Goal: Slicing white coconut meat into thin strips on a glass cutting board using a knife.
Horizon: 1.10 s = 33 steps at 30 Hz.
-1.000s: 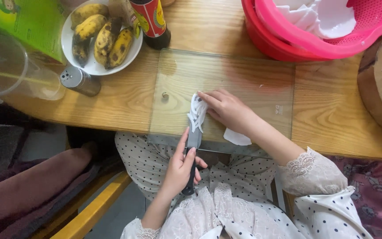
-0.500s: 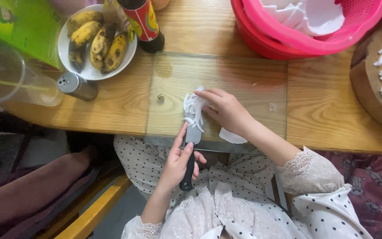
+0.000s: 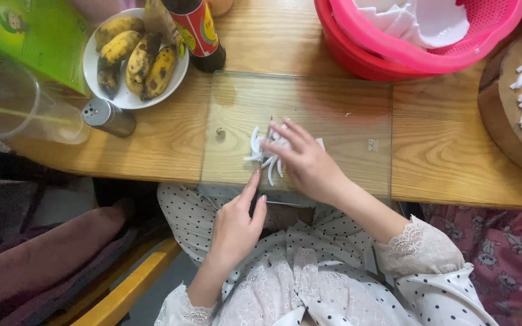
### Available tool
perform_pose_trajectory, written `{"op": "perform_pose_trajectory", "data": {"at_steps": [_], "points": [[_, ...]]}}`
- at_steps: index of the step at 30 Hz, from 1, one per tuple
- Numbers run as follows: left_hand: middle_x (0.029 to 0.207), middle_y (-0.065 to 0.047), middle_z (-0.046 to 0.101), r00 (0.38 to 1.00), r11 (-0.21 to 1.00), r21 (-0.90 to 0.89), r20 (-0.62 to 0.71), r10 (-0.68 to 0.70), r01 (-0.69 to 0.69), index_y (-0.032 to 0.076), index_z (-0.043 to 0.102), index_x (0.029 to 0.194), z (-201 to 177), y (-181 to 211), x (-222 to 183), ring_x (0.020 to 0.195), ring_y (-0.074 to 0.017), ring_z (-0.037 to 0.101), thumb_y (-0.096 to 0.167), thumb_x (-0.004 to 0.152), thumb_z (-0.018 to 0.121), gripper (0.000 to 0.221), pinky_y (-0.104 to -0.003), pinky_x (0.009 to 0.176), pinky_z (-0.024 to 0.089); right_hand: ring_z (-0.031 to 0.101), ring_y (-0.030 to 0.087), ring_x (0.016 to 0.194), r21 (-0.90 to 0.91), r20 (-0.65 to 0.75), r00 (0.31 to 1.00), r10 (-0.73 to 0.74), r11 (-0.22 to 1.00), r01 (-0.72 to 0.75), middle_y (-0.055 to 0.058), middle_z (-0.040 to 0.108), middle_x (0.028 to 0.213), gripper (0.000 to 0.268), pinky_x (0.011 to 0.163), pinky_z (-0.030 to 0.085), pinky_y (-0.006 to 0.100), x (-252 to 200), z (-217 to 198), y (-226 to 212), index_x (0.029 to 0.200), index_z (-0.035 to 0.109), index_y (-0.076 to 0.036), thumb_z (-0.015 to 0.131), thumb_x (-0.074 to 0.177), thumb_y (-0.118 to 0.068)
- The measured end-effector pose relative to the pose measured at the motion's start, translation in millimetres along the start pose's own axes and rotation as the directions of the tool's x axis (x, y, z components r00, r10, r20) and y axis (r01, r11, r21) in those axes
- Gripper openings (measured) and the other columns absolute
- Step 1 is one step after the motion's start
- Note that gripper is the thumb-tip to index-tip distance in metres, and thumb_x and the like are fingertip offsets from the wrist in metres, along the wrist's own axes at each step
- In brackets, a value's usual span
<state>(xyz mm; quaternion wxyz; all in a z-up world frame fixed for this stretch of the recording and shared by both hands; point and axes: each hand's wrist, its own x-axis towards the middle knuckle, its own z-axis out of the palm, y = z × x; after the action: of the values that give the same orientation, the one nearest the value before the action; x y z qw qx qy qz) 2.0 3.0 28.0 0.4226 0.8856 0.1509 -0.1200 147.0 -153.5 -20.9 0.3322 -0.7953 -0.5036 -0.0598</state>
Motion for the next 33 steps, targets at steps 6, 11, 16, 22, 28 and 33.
{"op": "perform_pose_trajectory", "data": {"at_steps": [6, 11, 16, 22, 28, 33], "points": [[0.090, -0.021, 0.075, 1.000, 0.942, -0.336, 0.009, -0.009, 0.011, 0.013, 0.037, 0.150, -12, 15, -7, 0.053, -0.0228, 0.069, 0.016, 0.095, 0.045, 0.056, -0.031, 0.044, 0.059, 0.041, 0.047, 0.134, -0.273, -0.053, 0.999, 0.001, 0.962, -0.016, 0.019, 0.045, 0.145, 0.063, 0.111, 0.033, 0.055, -18, 13, -9, 0.143, 0.050, -0.016, 0.056, 0.081, -0.004], [0.082, -0.024, 0.074, 0.993, 0.720, -0.693, 0.068, 0.096, -0.022, 0.008, 0.025, 0.152, -6, -5, -8, 0.042, -0.0181, 0.063, 0.010, 0.096, 0.039, 0.058, -0.024, 0.033, 0.055, 0.026, 0.046, 0.143, -0.403, -0.024, 0.999, 0.023, 0.915, -0.031, 0.017, 0.038, 0.153, 0.063, 0.114, 0.018, 0.059, -16, 25, -22, 0.150, 0.044, -0.019, 0.056, 0.089, -0.010], [0.084, -0.018, 0.072, 0.984, 0.645, -0.750, 0.179, -0.011, 0.143, 0.023, 0.018, 0.156, -17, -18, -20, 0.042, -0.0142, 0.057, 0.016, 0.097, 0.041, 0.064, -0.024, 0.037, 0.050, 0.005, 0.046, 0.146, -0.579, 0.098, 0.987, 0.124, 0.814, -0.045, 0.020, 0.016, 0.161, 0.069, 0.118, 0.005, 0.064, -12, 23, -25, 0.157, 0.023, -0.012, 0.055, 0.096, -0.008], [0.089, -0.014, 0.072, 0.993, 0.737, -0.668, 0.021, -0.119, 0.103, 0.024, 0.026, 0.154, -22, -50, -23, 0.050, -0.0143, 0.061, 0.016, 0.096, 0.044, 0.062, -0.024, 0.042, 0.055, 0.011, 0.049, 0.147, -0.043, -0.010, 0.959, 0.284, 0.958, -0.284, 0.024, 0.028, 0.156, 0.060, 0.117, 0.023, 0.064, -16, 20, -24, 0.148, 0.034, -0.005, 0.052, 0.091, 0.003], [0.089, -0.014, 0.069, 0.958, 0.722, -0.656, 0.009, -0.285, 0.221, 0.026, 0.021, 0.157, -9, -51, -11, 0.052, -0.0177, 0.061, 0.017, 0.098, 0.041, 0.062, -0.028, 0.044, 0.055, 0.024, 0.025, 0.148, 0.779, 0.029, 0.715, 0.699, 0.432, -0.454, 0.014, 0.027, 0.159, 0.063, 0.120, 0.020, 0.041, 2, 32, -54, 0.152, 0.024, -0.009, 0.039, 0.091, -0.007], [0.086, -0.011, 0.070, 0.960, 0.762, -0.589, 0.104, -0.261, 0.271, 0.028, 0.023, 0.156, -7, -33, -5, 0.051, -0.0154, 0.061, 0.019, 0.098, 0.044, 0.062, -0.025, 0.045, 0.055, -0.004, 0.024, 0.152, 0.732, -0.047, 0.560, 0.827, 0.410, -0.544, 0.008, 0.010, 0.164, 0.062, 0.121, 0.002, 0.043, 14, 56, -57, 0.154, 0.016, -0.011, 0.033, 0.095, -0.017]]}}
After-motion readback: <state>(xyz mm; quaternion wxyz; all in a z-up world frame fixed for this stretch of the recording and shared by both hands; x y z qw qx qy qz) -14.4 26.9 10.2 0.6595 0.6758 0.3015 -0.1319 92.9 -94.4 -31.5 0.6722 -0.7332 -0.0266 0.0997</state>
